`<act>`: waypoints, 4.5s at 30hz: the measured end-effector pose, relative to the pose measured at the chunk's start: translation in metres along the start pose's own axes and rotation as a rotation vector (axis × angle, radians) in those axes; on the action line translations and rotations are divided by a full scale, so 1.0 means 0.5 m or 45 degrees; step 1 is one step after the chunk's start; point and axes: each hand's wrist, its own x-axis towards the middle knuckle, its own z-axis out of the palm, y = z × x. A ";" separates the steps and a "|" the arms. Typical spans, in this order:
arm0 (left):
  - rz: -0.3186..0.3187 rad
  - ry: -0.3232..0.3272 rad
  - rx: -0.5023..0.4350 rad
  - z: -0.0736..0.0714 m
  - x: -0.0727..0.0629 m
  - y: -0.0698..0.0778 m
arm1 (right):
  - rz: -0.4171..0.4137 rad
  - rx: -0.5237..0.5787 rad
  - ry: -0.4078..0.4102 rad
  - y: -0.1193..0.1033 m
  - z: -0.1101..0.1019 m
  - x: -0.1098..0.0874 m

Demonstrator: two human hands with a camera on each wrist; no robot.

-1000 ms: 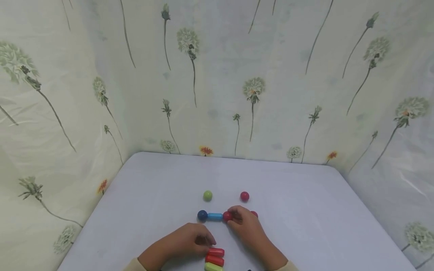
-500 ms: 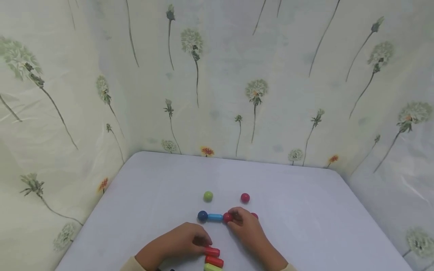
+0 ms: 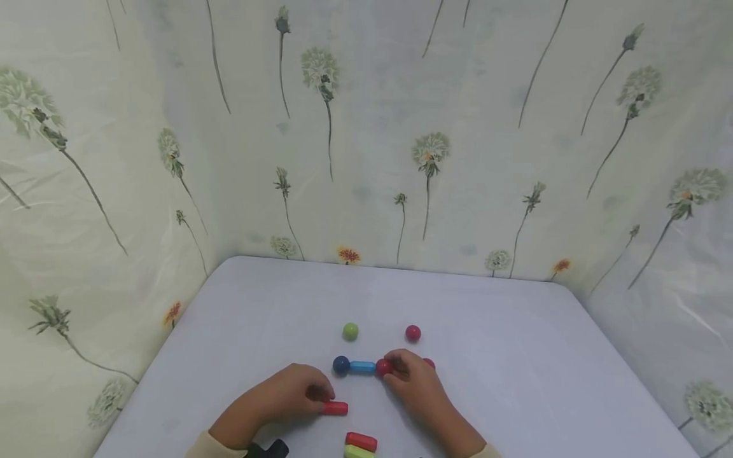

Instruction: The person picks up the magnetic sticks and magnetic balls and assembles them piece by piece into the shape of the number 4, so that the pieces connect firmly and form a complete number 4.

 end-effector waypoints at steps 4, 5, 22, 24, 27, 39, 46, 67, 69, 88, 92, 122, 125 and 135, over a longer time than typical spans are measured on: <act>-0.021 0.058 0.008 -0.013 -0.006 -0.011 | -0.007 0.004 -0.001 -0.002 -0.001 -0.002; -0.022 0.068 0.011 -0.015 -0.007 -0.015 | -0.006 0.005 -0.001 -0.003 -0.001 -0.002; -0.180 0.363 0.018 -0.023 0.016 -0.056 | 0.020 0.015 -0.009 -0.003 0.000 -0.001; -0.208 0.410 0.018 -0.019 0.023 -0.059 | 0.019 0.014 -0.009 -0.002 -0.001 0.000; -0.245 0.486 -0.003 -0.014 0.034 -0.056 | 0.014 0.015 -0.005 -0.001 -0.001 0.002; -0.249 0.433 -0.178 -0.032 0.031 -0.056 | 0.001 0.025 -0.021 0.000 -0.003 -0.004; -0.335 0.341 -0.171 -0.074 0.057 -0.055 | -0.021 0.039 -0.028 0.002 -0.009 -0.007; -0.332 0.306 -0.168 -0.063 0.103 -0.050 | 0.016 0.001 -0.021 0.002 -0.001 -0.002; -0.335 0.306 -0.183 -0.062 0.103 -0.051 | 0.007 -0.008 -0.022 0.004 0.001 -0.003; -0.380 0.399 -0.810 -0.041 0.144 -0.037 | 0.017 0.024 -0.031 0.001 -0.004 0.000; -0.364 0.427 -0.785 -0.030 0.154 -0.037 | 0.021 0.022 -0.027 0.001 -0.005 -0.002; -0.337 0.444 -0.544 -0.009 0.155 -0.028 | -0.004 0.013 -0.030 -0.007 -0.006 -0.007; -0.365 0.455 -0.498 -0.004 0.150 -0.025 | 0.005 0.005 -0.028 -0.008 -0.007 -0.009; -0.356 0.473 -0.481 0.009 0.123 -0.019 | -0.007 0.050 -0.055 -0.006 -0.006 -0.009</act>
